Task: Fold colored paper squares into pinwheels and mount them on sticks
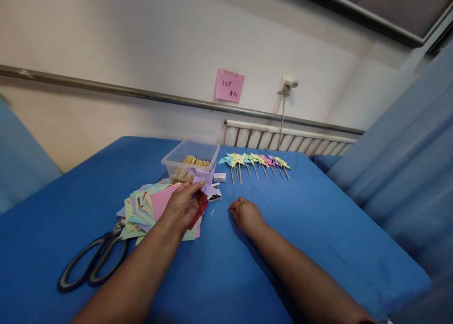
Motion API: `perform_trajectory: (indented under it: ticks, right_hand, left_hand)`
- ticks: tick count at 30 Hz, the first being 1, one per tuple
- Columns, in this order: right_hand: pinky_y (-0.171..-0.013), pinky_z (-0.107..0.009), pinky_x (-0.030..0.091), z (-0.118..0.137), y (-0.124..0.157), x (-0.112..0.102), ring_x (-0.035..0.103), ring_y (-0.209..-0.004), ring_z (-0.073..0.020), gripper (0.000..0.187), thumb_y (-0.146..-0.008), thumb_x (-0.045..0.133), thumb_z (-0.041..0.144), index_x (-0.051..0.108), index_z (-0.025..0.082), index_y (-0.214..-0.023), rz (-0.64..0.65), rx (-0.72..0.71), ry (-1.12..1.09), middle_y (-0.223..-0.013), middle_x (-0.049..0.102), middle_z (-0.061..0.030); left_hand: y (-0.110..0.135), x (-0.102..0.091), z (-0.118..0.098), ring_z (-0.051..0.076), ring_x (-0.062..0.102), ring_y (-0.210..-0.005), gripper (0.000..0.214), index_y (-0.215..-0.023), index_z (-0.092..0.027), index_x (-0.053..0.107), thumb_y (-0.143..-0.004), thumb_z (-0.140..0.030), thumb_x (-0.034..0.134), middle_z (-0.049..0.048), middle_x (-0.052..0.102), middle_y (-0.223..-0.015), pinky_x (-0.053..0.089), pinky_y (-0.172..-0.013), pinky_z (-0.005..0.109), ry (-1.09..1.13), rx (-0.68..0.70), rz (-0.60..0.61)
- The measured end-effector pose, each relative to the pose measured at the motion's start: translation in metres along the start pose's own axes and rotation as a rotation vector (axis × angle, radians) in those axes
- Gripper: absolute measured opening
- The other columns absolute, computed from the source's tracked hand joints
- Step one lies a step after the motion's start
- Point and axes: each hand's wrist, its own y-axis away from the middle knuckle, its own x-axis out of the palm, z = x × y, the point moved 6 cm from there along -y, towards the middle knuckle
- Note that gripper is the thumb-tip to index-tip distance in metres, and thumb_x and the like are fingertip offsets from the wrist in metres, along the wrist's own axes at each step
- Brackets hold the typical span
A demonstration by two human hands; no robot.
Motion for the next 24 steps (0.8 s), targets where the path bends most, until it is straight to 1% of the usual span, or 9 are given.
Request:
perform_trajectory:
  ticks: [3, 5, 8, 12, 16, 20, 24]
  right_hand:
    - [-0.078, -0.024, 0.042, -0.007, -0.002, 0.002, 0.061, -0.091, -0.0169, 0.018, -0.09, 0.051, 0.023, 0.065, 0.018, -0.099, -0.015, 0.012, -0.031, -0.099, 0.066, -0.0073]
    - [-0.079, -0.023, 0.042, -0.012, -0.001, 0.002, 0.061, -0.091, -0.0157, 0.019, -0.089, 0.053, 0.021, 0.062, 0.018, -0.104, -0.028, 0.016, -0.055, -0.1, 0.066, -0.0061]
    - [-0.081, -0.022, 0.042, -0.016, 0.004, 0.001, 0.06, -0.093, -0.0155, 0.02, -0.09, 0.051, 0.021, 0.061, 0.019, -0.107, -0.047, 0.006, -0.074, -0.103, 0.065, -0.0059]
    - [-0.081, -0.023, 0.041, -0.012, 0.009, -0.002, 0.06, -0.094, -0.0161, 0.025, -0.093, 0.046, 0.023, 0.063, 0.022, -0.11, -0.058, -0.045, -0.044, -0.105, 0.063, -0.0062]
    - [-0.079, -0.023, 0.041, -0.007, 0.008, -0.003, 0.059, -0.093, -0.0163, 0.027, -0.094, 0.043, 0.024, 0.063, 0.023, -0.114, -0.057, -0.049, 0.008, -0.105, 0.063, -0.0062]
    - [-0.076, -0.024, 0.04, -0.006, 0.005, -0.002, 0.059, -0.09, -0.0162, 0.027, -0.095, 0.043, 0.026, 0.064, 0.024, -0.111, -0.051, -0.03, 0.027, -0.102, 0.063, -0.0058]
    - [-0.076, -0.023, 0.04, -0.008, 0.0, -0.001, 0.059, -0.089, -0.016, 0.025, -0.094, 0.046, 0.028, 0.067, 0.023, -0.106, -0.06, -0.014, 0.018, -0.1, 0.064, -0.0063]
  left_hand:
    - [0.0, 0.0, 0.002, 0.012, 0.062, -0.05, 0.016, -0.073, -0.014, 0.061, -0.068, 0.0, 0.066, 0.0011, 0.065, -0.062, 0.054, -0.05, 0.021, -0.002, -0.01, -0.002]
    - [0.001, 0.001, 0.003, 0.012, 0.062, -0.049, 0.017, -0.073, -0.014, 0.061, -0.068, 0.001, 0.066, 0.0005, 0.065, -0.061, 0.053, -0.048, 0.02, -0.005, -0.018, -0.009]
    - [0.003, 0.002, 0.004, 0.012, 0.061, -0.049, 0.017, -0.074, -0.014, 0.061, -0.068, 0.001, 0.067, 0.0005, 0.065, -0.061, 0.052, -0.047, 0.02, -0.007, -0.025, -0.021]
    - [0.003, 0.003, 0.005, 0.013, 0.063, -0.052, 0.017, -0.076, -0.013, 0.063, -0.068, 0.002, 0.066, 0.0029, 0.066, -0.065, 0.053, -0.048, 0.021, -0.011, -0.028, -0.017]
    - [0.002, 0.003, 0.006, 0.013, 0.063, -0.054, 0.016, -0.076, -0.011, 0.064, -0.069, 0.003, 0.064, 0.0047, 0.067, -0.067, 0.053, -0.049, 0.02, -0.025, -0.022, -0.005]
    - [0.002, 0.004, 0.008, 0.013, 0.063, -0.053, 0.016, -0.075, -0.011, 0.064, -0.069, 0.004, 0.064, 0.0041, 0.067, -0.065, 0.053, -0.05, 0.02, -0.023, -0.043, -0.007]
    - [0.005, 0.007, 0.009, 0.013, 0.064, -0.055, 0.016, -0.076, -0.011, 0.065, -0.069, 0.003, 0.064, 0.004, 0.068, -0.066, 0.055, -0.054, 0.02, -0.03, -0.037, -0.015]
